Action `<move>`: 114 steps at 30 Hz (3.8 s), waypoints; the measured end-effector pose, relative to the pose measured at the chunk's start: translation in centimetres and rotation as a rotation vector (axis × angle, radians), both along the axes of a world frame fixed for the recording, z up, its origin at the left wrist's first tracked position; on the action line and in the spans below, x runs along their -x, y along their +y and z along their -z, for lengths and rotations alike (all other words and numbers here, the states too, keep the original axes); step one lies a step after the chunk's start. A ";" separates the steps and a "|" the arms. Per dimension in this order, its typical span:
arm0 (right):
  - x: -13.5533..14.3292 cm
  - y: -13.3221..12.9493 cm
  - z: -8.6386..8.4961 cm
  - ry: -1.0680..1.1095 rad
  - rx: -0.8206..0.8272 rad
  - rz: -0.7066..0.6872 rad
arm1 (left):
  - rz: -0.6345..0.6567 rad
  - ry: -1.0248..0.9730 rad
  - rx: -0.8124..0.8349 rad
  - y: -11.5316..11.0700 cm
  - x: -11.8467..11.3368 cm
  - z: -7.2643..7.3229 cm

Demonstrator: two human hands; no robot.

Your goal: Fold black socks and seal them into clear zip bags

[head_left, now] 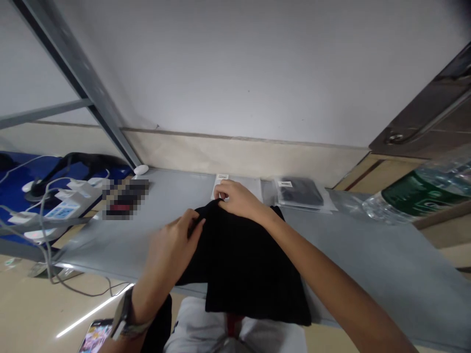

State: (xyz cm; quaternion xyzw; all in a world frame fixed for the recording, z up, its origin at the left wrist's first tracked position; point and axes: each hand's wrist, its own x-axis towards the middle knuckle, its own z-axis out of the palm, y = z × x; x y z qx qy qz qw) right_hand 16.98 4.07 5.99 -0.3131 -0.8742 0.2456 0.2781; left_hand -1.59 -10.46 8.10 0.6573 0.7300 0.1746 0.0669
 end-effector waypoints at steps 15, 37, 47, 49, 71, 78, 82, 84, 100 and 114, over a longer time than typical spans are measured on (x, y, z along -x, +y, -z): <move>-7.8 -0.6 4.0 -0.308 -0.373 0.013 | 0.579 -0.169 -0.064 -6.4 -10.4 6.2; -7.5 -8.4 8.4 -0.400 -0.274 0.108 | 0.633 0.347 -0.219 -4.8 -4.1 9.9; -9.0 -11.4 5.4 -0.257 -0.307 0.158 | 0.887 0.141 -0.159 -5.2 -2.0 6.7; -10.5 -13.7 4.7 -0.159 -0.227 0.193 | 0.944 0.086 -0.107 -5.0 -1.2 6.0; -16.0 -19.9 5.3 0.065 0.027 0.446 | 0.725 -0.280 0.038 -3.2 0.3 3.7; -15.4 -18.4 5.4 0.057 0.173 0.435 | 0.453 -0.453 0.110 -1.0 -1.3 4.3; -15.6 -16.2 5.1 0.166 0.247 0.555 | 0.425 -0.434 0.064 1.1 -1.9 4.1; -15.8 -14.4 5.1 0.241 0.280 0.651 | 0.390 -0.428 0.036 2.3 -2.4 4.1; -14.8 -6.9 8.1 -0.244 -0.037 0.799 | 0.236 0.166 0.178 8.6 -5.0 4.4; -14.7 -10.9 5.0 -0.433 0.298 0.906 | 1.003 0.209 -0.201 4.7 -4.2 5.5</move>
